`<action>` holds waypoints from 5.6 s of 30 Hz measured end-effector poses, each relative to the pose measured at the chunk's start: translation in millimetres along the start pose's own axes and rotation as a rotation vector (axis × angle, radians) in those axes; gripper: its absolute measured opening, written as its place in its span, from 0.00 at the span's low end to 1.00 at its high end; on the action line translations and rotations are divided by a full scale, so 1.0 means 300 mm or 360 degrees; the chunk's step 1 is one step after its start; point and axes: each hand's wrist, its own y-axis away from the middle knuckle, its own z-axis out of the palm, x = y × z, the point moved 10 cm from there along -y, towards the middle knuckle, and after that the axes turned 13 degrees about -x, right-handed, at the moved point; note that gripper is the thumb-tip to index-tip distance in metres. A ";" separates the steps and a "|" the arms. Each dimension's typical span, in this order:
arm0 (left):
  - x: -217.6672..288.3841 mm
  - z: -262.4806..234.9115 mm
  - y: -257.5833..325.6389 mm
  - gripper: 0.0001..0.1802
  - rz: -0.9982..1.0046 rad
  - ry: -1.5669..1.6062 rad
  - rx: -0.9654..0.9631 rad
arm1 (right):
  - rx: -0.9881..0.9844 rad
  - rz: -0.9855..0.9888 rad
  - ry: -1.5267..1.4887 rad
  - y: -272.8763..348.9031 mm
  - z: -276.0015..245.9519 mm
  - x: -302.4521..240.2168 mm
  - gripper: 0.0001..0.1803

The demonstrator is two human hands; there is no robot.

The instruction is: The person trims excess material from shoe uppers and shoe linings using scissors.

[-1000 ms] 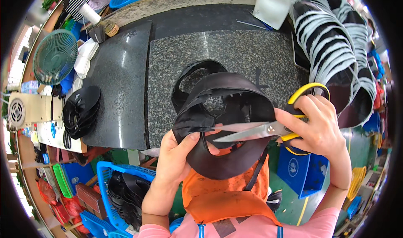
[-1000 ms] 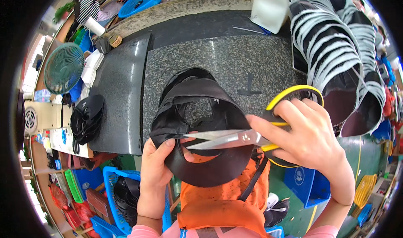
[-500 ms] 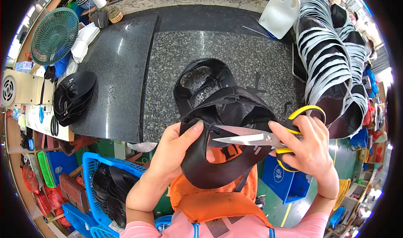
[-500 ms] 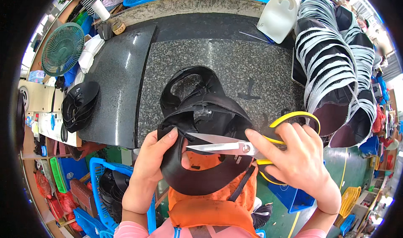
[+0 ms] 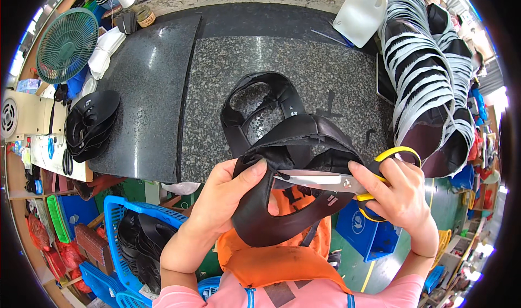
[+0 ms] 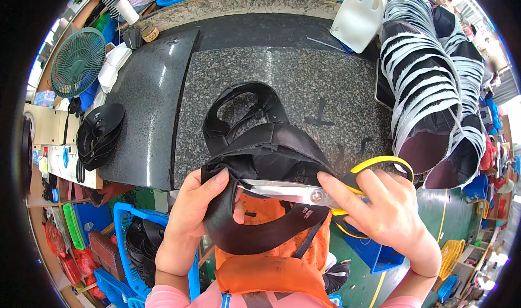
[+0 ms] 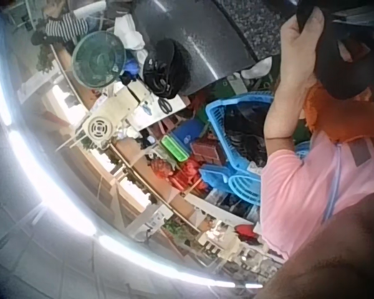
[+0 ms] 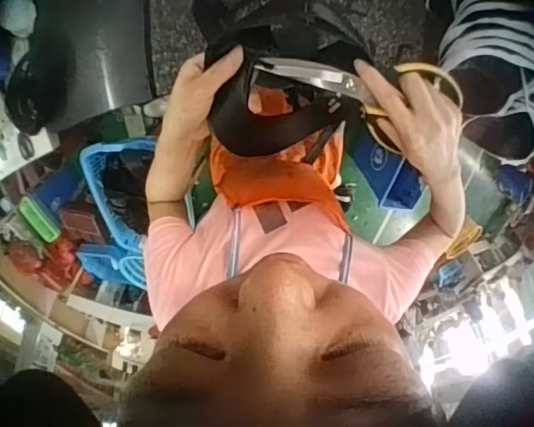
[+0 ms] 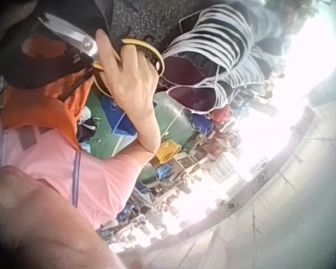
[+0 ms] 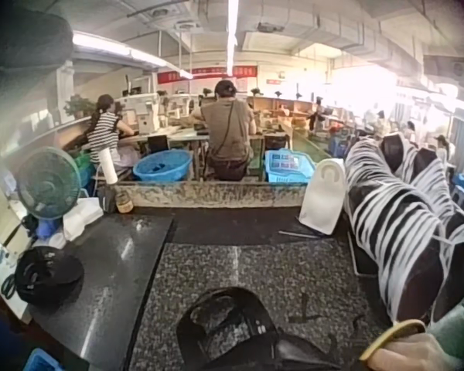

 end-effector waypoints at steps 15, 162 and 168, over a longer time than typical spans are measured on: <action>-0.012 0.057 0.019 0.17 0.0120 0.0345 -0.0267 | 0.0083 0.0020 -0.0155 0.016 0.019 0.031 0.36; 0.026 -0.095 -0.123 0.11 -0.0158 -0.0676 0.0045 | 0.0426 0.0366 -0.0837 -0.041 0.197 0.014 0.35; -0.002 -0.027 -0.062 0.14 -0.0113 -0.0114 -0.0153 | 0.0196 0.0363 -0.0611 -0.001 0.209 0.048 0.37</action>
